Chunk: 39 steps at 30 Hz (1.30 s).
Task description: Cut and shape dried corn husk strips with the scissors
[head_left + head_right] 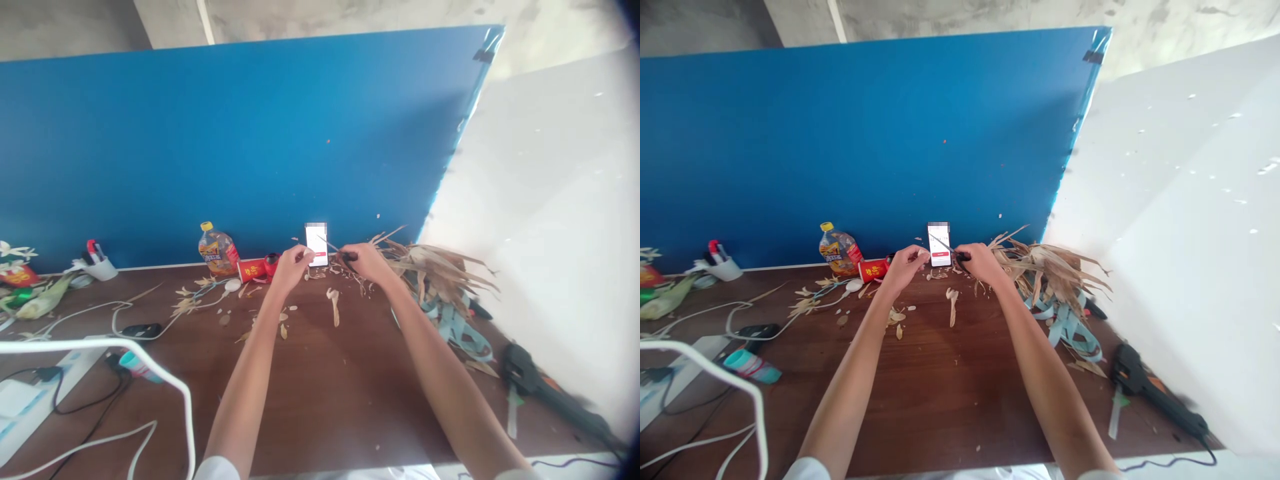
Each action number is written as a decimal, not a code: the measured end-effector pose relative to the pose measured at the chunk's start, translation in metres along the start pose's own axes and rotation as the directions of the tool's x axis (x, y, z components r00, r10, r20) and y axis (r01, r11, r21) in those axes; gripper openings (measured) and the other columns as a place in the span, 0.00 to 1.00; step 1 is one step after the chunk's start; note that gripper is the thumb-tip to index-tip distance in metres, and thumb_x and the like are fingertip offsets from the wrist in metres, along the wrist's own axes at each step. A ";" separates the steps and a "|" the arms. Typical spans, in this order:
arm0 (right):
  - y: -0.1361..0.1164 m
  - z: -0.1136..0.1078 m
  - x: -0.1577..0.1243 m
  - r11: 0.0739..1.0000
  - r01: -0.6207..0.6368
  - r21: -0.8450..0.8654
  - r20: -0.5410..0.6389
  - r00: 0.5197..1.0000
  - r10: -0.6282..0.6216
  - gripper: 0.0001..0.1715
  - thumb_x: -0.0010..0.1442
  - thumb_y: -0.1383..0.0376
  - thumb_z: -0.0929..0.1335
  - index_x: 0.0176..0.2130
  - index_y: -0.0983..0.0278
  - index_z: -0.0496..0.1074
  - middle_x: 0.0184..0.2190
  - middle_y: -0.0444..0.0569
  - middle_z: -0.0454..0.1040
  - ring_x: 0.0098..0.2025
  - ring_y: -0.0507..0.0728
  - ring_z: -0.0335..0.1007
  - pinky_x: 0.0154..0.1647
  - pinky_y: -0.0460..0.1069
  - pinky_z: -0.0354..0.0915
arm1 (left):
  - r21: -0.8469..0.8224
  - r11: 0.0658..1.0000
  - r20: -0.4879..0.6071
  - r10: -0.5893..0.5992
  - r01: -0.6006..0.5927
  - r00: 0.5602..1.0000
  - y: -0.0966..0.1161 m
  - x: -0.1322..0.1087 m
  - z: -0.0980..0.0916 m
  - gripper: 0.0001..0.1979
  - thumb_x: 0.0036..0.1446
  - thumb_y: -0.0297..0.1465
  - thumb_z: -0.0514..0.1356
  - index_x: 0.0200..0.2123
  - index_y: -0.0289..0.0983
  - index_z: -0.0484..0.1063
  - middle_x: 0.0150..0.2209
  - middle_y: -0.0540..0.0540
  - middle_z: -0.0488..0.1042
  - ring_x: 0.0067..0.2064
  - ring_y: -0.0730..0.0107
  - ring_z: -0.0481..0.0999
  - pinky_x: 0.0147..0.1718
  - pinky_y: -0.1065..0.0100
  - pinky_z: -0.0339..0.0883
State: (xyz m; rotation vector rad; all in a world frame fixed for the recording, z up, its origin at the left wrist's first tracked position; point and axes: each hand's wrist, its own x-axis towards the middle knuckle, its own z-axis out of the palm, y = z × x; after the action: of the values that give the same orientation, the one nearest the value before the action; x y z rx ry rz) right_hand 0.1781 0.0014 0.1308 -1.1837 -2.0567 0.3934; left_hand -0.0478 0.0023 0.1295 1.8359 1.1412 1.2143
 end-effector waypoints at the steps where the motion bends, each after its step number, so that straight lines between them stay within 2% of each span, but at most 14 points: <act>1: 0.001 0.001 0.000 0.999 -0.030 0.043 -0.018 0.999 0.031 0.11 0.50 0.68 0.61 0.29 0.65 0.73 0.20 0.44 0.70 0.22 0.51 0.60 0.25 0.45 0.52 | -0.029 1.000 -0.008 -0.003 0.002 1.000 -0.001 0.000 0.001 0.13 0.54 0.40 0.58 0.36 0.36 0.73 0.30 0.46 0.75 0.28 0.70 0.72 0.27 0.71 0.61; 3: 0.004 0.004 0.002 0.980 -0.094 0.176 -0.020 0.995 0.099 0.11 0.51 0.67 0.62 0.33 0.65 0.72 0.20 0.44 0.71 0.20 0.51 0.62 0.23 0.46 0.54 | -0.093 0.995 -0.028 -0.026 0.023 0.999 -0.002 0.001 0.003 0.14 0.52 0.39 0.60 0.38 0.36 0.73 0.31 0.45 0.76 0.27 0.71 0.72 0.27 0.71 0.63; 6: 0.006 0.012 0.004 0.903 -0.165 0.397 -0.005 0.983 0.182 0.13 0.53 0.62 0.65 0.38 0.66 0.70 0.21 0.45 0.72 0.20 0.52 0.64 0.22 0.46 0.58 | -0.182 0.981 -0.063 -0.077 0.064 0.995 -0.003 0.001 0.007 0.15 0.51 0.40 0.62 0.37 0.35 0.71 0.30 0.44 0.77 0.25 0.72 0.72 0.26 0.71 0.64; 8: 0.004 0.018 0.006 0.854 -0.167 0.493 -0.017 0.979 0.201 0.17 0.51 0.59 0.69 0.40 0.66 0.70 0.23 0.45 0.72 0.21 0.52 0.65 0.22 0.46 0.59 | -0.230 0.969 -0.086 -0.113 0.091 0.990 -0.002 0.000 0.011 0.15 0.50 0.41 0.63 0.34 0.35 0.71 0.30 0.43 0.77 0.24 0.73 0.72 0.25 0.71 0.64; 10: 0.000 0.025 0.007 0.834 -0.117 0.539 -0.029 0.987 0.158 0.21 0.48 0.59 0.71 0.42 0.65 0.70 0.25 0.45 0.73 0.25 0.52 0.66 0.25 0.46 0.61 | -0.271 0.955 -0.091 -0.153 0.123 0.984 -0.002 -0.001 0.015 0.16 0.49 0.41 0.64 0.32 0.34 0.71 0.28 0.43 0.77 0.24 0.72 0.72 0.24 0.72 0.63; 14: -0.008 0.037 0.010 0.847 -0.024 0.532 -0.045 0.997 0.057 0.23 0.46 0.62 0.72 0.43 0.64 0.71 0.30 0.46 0.73 0.30 0.53 0.67 0.29 0.46 0.62 | -0.336 0.929 -0.102 -0.200 0.155 0.974 -0.006 0.000 0.022 0.16 0.46 0.40 0.66 0.32 0.33 0.73 0.26 0.43 0.76 0.26 0.69 0.74 0.23 0.72 0.62; 19: -0.007 0.045 0.012 0.826 -0.042 0.563 -0.125 0.983 0.135 0.23 0.47 0.62 0.71 0.45 0.64 0.70 0.30 0.46 0.73 0.29 0.53 0.67 0.28 0.47 0.62 | -0.334 0.933 -0.137 -0.192 0.137 0.972 -0.014 0.002 0.028 0.16 0.47 0.40 0.65 0.33 0.33 0.77 0.29 0.43 0.77 0.32 0.68 0.75 0.28 0.72 0.63; 22: -0.005 0.044 0.012 0.836 -0.041 0.547 -0.134 0.982 0.135 0.22 0.48 0.63 0.70 0.44 0.64 0.70 0.27 0.45 0.72 0.26 0.51 0.64 0.27 0.46 0.60 | -0.318 0.938 -0.120 -0.182 0.136 0.976 -0.017 0.003 0.032 0.15 0.47 0.39 0.64 0.33 0.33 0.78 0.25 0.46 0.75 0.28 0.71 0.72 0.26 0.73 0.60; 25: -0.005 0.041 0.011 0.842 -0.039 0.538 -0.162 0.975 0.149 0.19 0.47 0.63 0.70 0.42 0.64 0.70 0.26 0.44 0.72 0.25 0.51 0.64 0.26 0.46 0.60 | -0.279 0.950 -0.069 -0.163 0.138 0.984 -0.019 0.003 0.033 0.14 0.49 0.39 0.63 0.34 0.34 0.77 0.24 0.48 0.73 0.25 0.73 0.69 0.23 0.73 0.58; 28: -0.006 0.038 0.011 0.824 -0.044 0.564 -0.172 0.970 0.170 0.19 0.46 0.62 0.71 0.41 0.64 0.70 0.26 0.44 0.72 0.26 0.51 0.65 0.26 0.46 0.61 | -0.220 0.969 0.081 -0.101 0.117 0.992 -0.019 0.002 0.032 0.13 0.50 0.39 0.63 0.31 0.34 0.75 0.27 0.47 0.75 0.27 0.73 0.71 0.27 0.72 0.61; 30: -0.007 0.036 0.011 0.798 -0.059 0.600 -0.154 0.970 0.188 0.21 0.45 0.61 0.72 0.40 0.64 0.69 0.26 0.45 0.72 0.26 0.52 0.66 0.27 0.47 0.62 | -0.208 0.971 0.189 -0.074 0.114 0.979 -0.018 0.001 0.032 0.12 0.48 0.38 0.65 0.30 0.34 0.74 0.29 0.46 0.75 0.30 0.71 0.73 0.30 0.71 0.64; 32: -0.008 0.034 0.011 0.765 -0.081 0.638 -0.123 0.971 0.206 0.22 0.44 0.61 0.73 0.40 0.64 0.70 0.26 0.45 0.72 0.27 0.52 0.67 0.28 0.47 0.63 | -0.219 0.968 0.225 -0.072 0.122 0.972 -0.018 0.000 0.032 0.12 0.47 0.37 0.66 0.29 0.33 0.74 0.30 0.45 0.76 0.31 0.69 0.74 0.32 0.69 0.66; 39: -0.010 0.024 0.008 0.718 -0.154 0.679 -0.006 0.977 0.215 0.27 0.41 0.60 0.76 0.42 0.64 0.71 0.29 0.46 0.74 0.29 0.52 0.68 0.28 0.46 0.63 | -0.297 0.943 0.144 -0.111 0.150 0.983 -0.013 -0.002 0.033 0.15 0.48 0.41 0.65 0.30 0.33 0.75 0.28 0.43 0.77 0.30 0.69 0.75 0.33 0.68 0.67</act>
State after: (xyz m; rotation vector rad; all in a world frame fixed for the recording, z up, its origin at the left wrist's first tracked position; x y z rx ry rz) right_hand 0.1524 0.0052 0.1231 -0.9130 -1.4937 1.0721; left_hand -0.0213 0.0035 0.1057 1.5536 0.9298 1.1133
